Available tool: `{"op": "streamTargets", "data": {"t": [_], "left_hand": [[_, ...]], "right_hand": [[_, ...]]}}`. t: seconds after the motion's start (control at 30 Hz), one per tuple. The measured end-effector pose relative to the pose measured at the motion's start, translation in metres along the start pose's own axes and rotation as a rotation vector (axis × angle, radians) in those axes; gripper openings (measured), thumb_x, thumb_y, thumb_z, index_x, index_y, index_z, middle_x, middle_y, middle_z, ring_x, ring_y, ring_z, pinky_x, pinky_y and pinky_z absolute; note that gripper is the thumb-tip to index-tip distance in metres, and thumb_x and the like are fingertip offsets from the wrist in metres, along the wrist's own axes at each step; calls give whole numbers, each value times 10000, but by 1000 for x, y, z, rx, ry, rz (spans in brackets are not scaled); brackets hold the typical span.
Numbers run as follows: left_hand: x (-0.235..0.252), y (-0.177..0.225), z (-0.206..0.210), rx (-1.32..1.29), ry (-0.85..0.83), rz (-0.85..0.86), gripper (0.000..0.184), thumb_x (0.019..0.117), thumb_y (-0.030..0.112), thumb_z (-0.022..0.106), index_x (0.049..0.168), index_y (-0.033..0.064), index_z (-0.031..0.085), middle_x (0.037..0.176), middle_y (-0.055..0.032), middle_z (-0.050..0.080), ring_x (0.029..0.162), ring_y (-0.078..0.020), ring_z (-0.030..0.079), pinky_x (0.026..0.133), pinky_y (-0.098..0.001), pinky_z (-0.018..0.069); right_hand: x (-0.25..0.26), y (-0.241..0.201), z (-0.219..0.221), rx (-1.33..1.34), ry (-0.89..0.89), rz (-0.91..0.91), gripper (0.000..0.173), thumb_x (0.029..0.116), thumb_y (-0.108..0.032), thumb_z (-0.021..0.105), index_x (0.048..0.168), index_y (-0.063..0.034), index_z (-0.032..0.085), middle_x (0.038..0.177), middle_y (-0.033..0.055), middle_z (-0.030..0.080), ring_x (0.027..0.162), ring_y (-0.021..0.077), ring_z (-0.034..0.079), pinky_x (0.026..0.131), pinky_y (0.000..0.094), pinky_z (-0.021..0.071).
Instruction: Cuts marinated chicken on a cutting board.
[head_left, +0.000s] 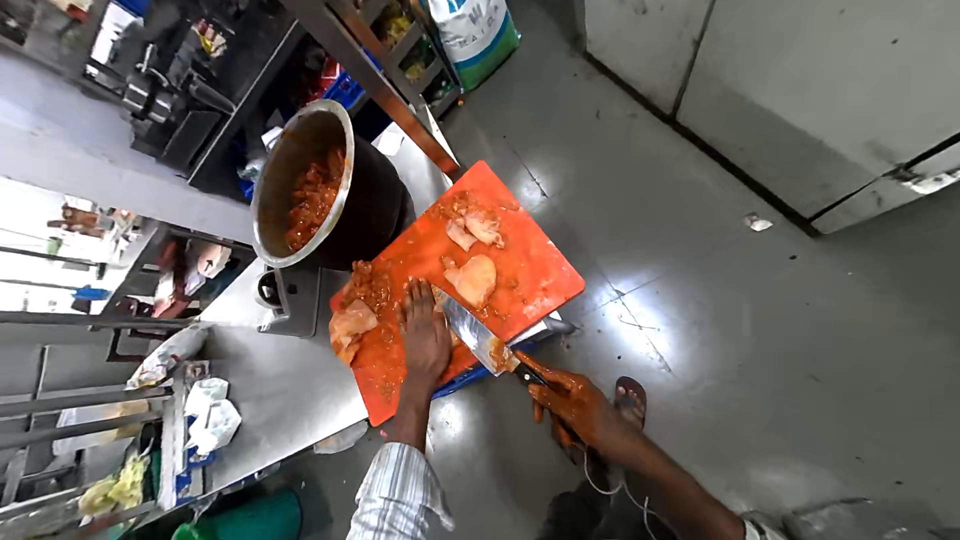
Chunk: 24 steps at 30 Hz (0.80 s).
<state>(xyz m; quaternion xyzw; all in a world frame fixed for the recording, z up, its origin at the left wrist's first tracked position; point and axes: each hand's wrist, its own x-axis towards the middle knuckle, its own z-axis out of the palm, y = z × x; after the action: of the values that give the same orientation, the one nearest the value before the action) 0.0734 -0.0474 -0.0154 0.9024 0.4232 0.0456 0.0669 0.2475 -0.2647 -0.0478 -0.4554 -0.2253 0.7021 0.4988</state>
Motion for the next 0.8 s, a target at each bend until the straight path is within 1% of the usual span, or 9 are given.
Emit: {"op": "streamTargets", "data": {"t": [0.17, 0.23, 0.3, 0.4, 0.47, 0.57, 0.63, 0.7, 0.8], "left_hand": [[8, -6, 7, 18, -22, -45, 616, 1097, 307, 132, 1637, 23, 222, 1731, -112, 173, 1610, -291, 99, 1285, -559, 74], [12, -10, 10, 23, -5, -50, 649, 1091, 345, 111, 1621, -1, 257, 1710, -162, 218, 1602, -327, 131, 1282, -560, 67], [14, -11, 11, 23, -1, -43, 666, 1090, 359, 102, 1613, -21, 262, 1702, -183, 228, 1600, -337, 140, 1286, -551, 70], [14, -10, 10, -2, 2, -51, 657, 1093, 349, 123, 1609, -35, 261, 1700, -196, 225, 1599, -338, 147, 1292, -533, 77], [13, -10, 9, -21, -12, -60, 648, 1089, 331, 141, 1612, -36, 247, 1704, -204, 203, 1600, -343, 134, 1294, -527, 70], [13, -12, 11, -28, -1, -48, 632, 1085, 304, 163, 1613, -33, 249, 1703, -191, 219, 1601, -327, 139, 1297, -518, 67], [15, -11, 10, -35, 2, -53, 628, 1076, 283, 170, 1617, -30, 236, 1707, -193, 202, 1603, -321, 129, 1298, -517, 60], [14, -11, 11, -30, 8, -69, 624, 1076, 279, 172, 1617, -25, 241, 1707, -194, 201, 1602, -329, 132, 1294, -526, 66], [14, -11, 13, 5, 24, -51, 620, 1086, 285, 160, 1610, -30, 261, 1699, -200, 224, 1597, -340, 155, 1293, -530, 95]], "right_hand": [[1, 1, -2, 28, -36, 4, 486, 1080, -257, 499, 1562, -259, 433, 844, 40, 677, 419, 83, 469, 395, 227, 424], [2, 3, 0, 45, -37, 20, 495, 1079, -265, 498, 1568, -261, 419, 827, 39, 672, 422, 86, 473, 395, 233, 421], [3, 5, 4, 57, -32, 27, 501, 1079, -270, 500, 1572, -258, 411, 833, 38, 670, 432, 85, 480, 402, 235, 428], [9, 10, 12, 56, -6, -2, 498, 1075, -272, 507, 1563, -223, 426, 821, 29, 666, 433, 81, 482, 404, 234, 432], [15, 7, 21, 10, 29, -18, 477, 1074, -262, 510, 1542, -188, 449, 805, 15, 656, 460, 73, 505, 433, 228, 451], [29, -3, 34, -39, 69, -51, 498, 1078, -252, 507, 1567, -209, 420, 791, 36, 644, 471, 89, 515, 449, 239, 462], [36, -6, 41, -49, 85, -66, 515, 1079, -241, 502, 1583, -228, 394, 785, 47, 632, 470, 97, 511, 450, 249, 462], [27, 2, 44, -88, 97, -69, 514, 1076, -273, 502, 1579, -230, 401, 798, 49, 640, 490, 111, 535, 460, 266, 480], [-10, 16, 44, -174, 113, -36, 532, 1066, -325, 492, 1571, -181, 412, 880, 46, 667, 578, 127, 594, 511, 303, 527]]}}
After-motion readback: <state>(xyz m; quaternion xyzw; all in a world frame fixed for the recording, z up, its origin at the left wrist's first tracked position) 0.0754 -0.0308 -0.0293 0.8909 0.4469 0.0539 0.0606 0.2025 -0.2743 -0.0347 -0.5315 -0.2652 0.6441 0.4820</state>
